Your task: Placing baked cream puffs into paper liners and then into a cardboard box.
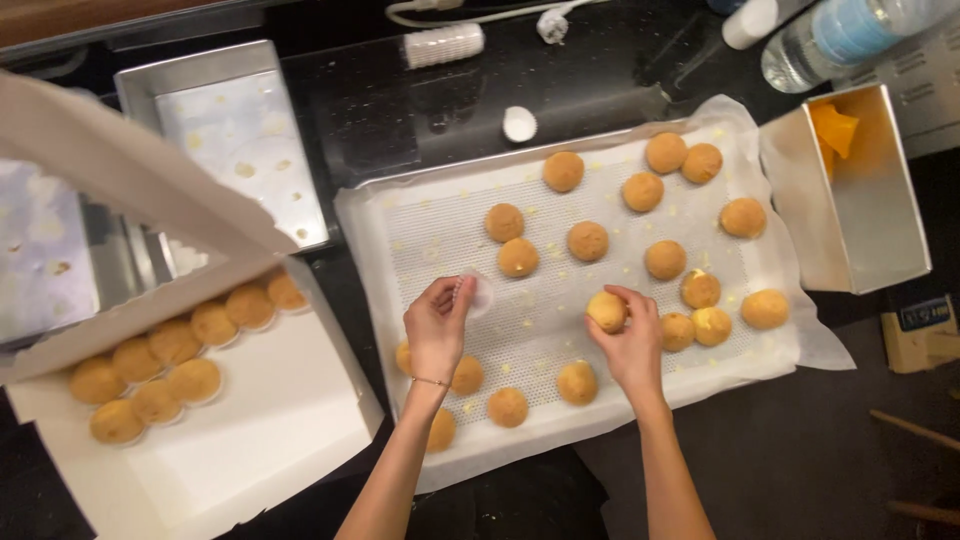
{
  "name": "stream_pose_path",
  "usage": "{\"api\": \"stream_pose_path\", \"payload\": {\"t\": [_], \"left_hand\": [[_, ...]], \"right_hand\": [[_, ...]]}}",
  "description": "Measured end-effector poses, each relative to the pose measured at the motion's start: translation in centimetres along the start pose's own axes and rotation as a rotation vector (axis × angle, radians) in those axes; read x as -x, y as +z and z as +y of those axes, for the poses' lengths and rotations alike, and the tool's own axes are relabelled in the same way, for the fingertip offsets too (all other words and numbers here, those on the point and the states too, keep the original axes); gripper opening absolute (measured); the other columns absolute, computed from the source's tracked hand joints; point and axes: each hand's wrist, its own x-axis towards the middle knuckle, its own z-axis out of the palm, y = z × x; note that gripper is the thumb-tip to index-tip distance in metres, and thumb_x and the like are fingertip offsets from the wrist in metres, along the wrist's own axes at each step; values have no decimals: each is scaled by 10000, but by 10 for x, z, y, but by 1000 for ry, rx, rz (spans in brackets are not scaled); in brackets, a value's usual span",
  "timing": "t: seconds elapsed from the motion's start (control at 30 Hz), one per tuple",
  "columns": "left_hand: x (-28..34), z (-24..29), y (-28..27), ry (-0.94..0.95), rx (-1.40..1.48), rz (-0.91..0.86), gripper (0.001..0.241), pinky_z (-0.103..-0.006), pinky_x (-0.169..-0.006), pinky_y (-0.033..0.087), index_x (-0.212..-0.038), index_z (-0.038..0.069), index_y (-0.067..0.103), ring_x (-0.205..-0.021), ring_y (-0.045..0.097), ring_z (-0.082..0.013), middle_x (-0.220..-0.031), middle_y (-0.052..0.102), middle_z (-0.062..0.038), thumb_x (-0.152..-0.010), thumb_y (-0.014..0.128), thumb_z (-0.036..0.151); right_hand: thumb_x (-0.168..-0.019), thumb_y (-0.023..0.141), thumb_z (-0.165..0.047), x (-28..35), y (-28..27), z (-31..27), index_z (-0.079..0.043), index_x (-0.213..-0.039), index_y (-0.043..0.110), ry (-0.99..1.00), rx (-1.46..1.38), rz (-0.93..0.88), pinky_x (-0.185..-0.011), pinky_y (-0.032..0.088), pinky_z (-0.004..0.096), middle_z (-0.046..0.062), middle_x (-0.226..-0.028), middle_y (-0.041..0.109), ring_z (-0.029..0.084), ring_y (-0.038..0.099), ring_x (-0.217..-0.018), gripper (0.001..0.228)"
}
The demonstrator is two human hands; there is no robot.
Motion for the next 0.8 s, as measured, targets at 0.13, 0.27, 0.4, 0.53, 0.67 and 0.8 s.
{"api": "stream_pose_path", "payload": {"t": [0.13, 0.27, 0.4, 0.53, 0.67, 0.8], "left_hand": [[19, 33, -24, 54, -34, 28, 231, -252, -764, 607, -1098, -8, 738, -826, 733, -96, -937, 782, -69, -951, 697, 166], [34, 33, -50, 79, 4, 20, 202, -263, -787, 603, -1076, -44, 716, -867, 734, -106, -956, 779, -87, -952, 691, 113], [44, 33, -90, 19, 214, 11, 243, -263, -773, 584, -1106, -62, 707, -870, 712, -105, -968, 772, -89, -979, 644, 135], [54, 30, -125, -69, 295, 90, 348, -255, -730, 579, -1112, -55, 735, -817, 682, -87, -923, 762, -60, -1033, 575, 244], [57, 15, -153, -26, 298, 174, 396, -250, -683, 519, -1101, -75, 743, -760, 592, -72, -863, 713, -34, -1064, 550, 269], [61, 19, -178, -2, 341, 217, 406, -234, -680, 516, -1113, -75, 730, -757, 579, -50, -857, 697, -12, -1068, 533, 278]], "right_hand": [[-810, 792, -68, 24, 6, -81, -73, -1313, 593, 177, -548, -124, -843, 585, 339, 74, -1204, 584, 167, 620, -1053, 541], [-833, 784, -5, 51, 41, -177, -62, -1395, 530, 101, -999, -382, -971, 535, 305, 84, -1229, 585, 146, 606, -1139, 620], [-812, 802, -22, 72, 84, -213, -67, -1383, 490, -33, -821, -321, -957, 538, 314, 76, -1226, 581, 151, 611, -1129, 652], [-785, 827, -46, 88, 102, -237, -26, -1286, 566, -243, -445, -214, -932, 600, 328, 102, -1282, 600, 211, 655, -1167, 565], [-759, 827, -24, 103, 127, -248, -31, -1288, 584, -451, -219, -232, -946, 560, 377, 146, -1241, 630, 318, 654, -1150, 582], [-721, 817, -3, 115, 144, -266, -14, -1379, 528, -558, -103, -266, -980, 516, 443, 189, -1273, 609, 381, 603, -1179, 718]]}}
